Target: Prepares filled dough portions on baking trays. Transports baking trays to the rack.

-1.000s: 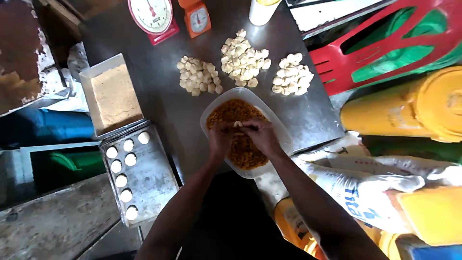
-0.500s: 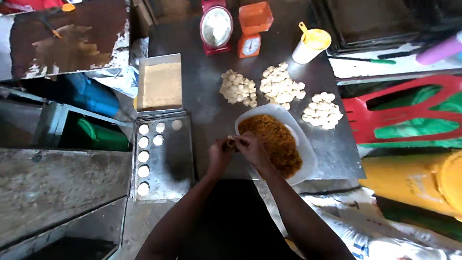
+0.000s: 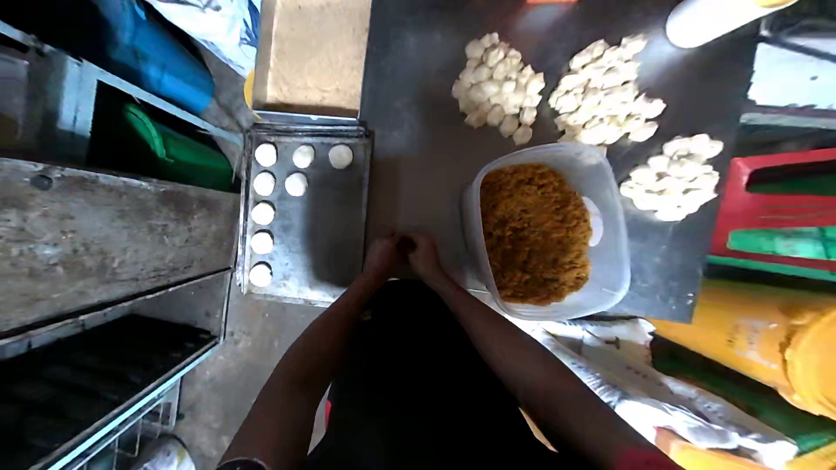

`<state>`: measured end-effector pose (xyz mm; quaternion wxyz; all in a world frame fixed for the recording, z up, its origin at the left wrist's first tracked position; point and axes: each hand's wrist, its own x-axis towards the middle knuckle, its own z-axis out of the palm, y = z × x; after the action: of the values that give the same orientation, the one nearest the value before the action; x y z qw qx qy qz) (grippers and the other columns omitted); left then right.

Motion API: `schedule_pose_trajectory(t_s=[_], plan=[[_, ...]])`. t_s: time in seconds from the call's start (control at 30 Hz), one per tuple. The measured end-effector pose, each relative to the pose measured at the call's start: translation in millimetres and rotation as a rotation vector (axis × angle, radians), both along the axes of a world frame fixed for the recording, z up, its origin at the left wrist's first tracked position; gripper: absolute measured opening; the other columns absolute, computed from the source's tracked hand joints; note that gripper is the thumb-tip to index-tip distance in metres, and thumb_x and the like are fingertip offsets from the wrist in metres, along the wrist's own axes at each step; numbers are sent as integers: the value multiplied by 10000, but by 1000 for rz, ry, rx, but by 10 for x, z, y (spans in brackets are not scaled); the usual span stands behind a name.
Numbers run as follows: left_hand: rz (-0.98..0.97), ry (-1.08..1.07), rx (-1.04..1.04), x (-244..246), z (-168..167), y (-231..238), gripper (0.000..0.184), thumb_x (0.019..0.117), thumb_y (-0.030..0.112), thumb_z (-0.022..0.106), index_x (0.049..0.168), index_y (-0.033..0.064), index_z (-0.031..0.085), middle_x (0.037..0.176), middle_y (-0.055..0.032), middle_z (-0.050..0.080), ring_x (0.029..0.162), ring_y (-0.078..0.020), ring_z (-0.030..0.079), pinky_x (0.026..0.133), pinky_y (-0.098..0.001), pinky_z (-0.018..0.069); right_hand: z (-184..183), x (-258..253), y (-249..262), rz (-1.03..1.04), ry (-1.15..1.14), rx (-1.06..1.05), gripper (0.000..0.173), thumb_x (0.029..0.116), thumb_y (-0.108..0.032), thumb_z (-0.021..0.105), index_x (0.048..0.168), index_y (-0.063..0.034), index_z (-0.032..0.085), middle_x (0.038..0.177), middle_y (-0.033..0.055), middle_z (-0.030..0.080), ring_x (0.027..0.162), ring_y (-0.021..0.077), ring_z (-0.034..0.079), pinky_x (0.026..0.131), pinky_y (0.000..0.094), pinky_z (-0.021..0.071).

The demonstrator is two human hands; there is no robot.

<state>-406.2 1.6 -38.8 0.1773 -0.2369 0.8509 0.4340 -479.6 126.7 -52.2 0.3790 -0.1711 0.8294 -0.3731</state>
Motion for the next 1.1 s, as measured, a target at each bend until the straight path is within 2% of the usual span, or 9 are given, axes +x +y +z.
schedule_pose_trajectory(t_s=[0.17,0.23,0.3,0.47,0.6,0.7,0.83,0.97,1.1], plan=[[103,-26,-11,285,-71,114,464,1000,240,639,1421,65,554,1455,-176,533,1174,-294,653,995,-469,566,-134,-49,219,27,15,-82,248,975,-209,710,1207,-127,743,1182,105,698,1056,203,689,934,399,596],[149,-7,-32,330,-73,113,404,972,247,686,1325,58,628,1406,-178,560,1142,-289,662,969,-461,576,-99,-60,254,19,-3,-80,293,957,-172,729,1248,-142,738,1170,116,687,995,204,691,876,385,608],[157,35,-35,319,-82,114,289,989,212,661,1235,64,692,1342,-164,612,1132,-277,666,978,-448,570,-116,-5,258,46,38,-92,294,968,-105,683,1249,-160,748,1178,113,695,1035,205,682,905,385,594],[171,52,-33,189,-101,64,194,988,140,661,1155,82,742,1254,-150,646,1052,-271,686,942,-449,583,-274,-39,128,187,230,-75,159,980,-80,651,1085,-56,768,1107,140,697,1000,269,689,900,454,590],[157,-27,-43,152,-89,8,178,980,160,669,1106,58,743,1233,-144,664,1072,-292,679,956,-483,572,-20,-116,-141,297,262,168,221,920,-137,744,1133,-89,709,1272,143,628,1080,340,662,866,556,587],[162,-61,-22,206,233,-117,241,994,161,631,1162,11,715,1281,-177,650,1147,-295,658,1035,-461,530,101,-134,-181,349,115,190,424,964,-189,697,1366,-83,617,1367,175,618,1230,355,617,1039,550,512],[378,27,-6,669,742,-516,236,986,217,645,1126,52,740,1155,-118,696,1031,-192,688,959,-372,568,336,-181,-262,313,-84,153,380,915,-237,759,1227,-34,685,1211,178,673,1084,288,672,967,476,560],[582,78,-28,1159,735,-1055,258,964,250,700,1132,57,732,1099,-104,720,1014,-184,696,951,-395,574,794,-116,-943,284,94,-134,295,976,-138,675,1257,-51,656,1167,133,709,1013,225,707,907,418,596],[677,114,-51,1408,763,-1366,255,994,186,640,1202,52,700,1097,-96,731,997,-173,709,945,-399,579,445,-154,-1575,442,556,-331,387,1020,-60,574,1403,-93,616,1396,129,630,1209,291,660,1022,477,553]])
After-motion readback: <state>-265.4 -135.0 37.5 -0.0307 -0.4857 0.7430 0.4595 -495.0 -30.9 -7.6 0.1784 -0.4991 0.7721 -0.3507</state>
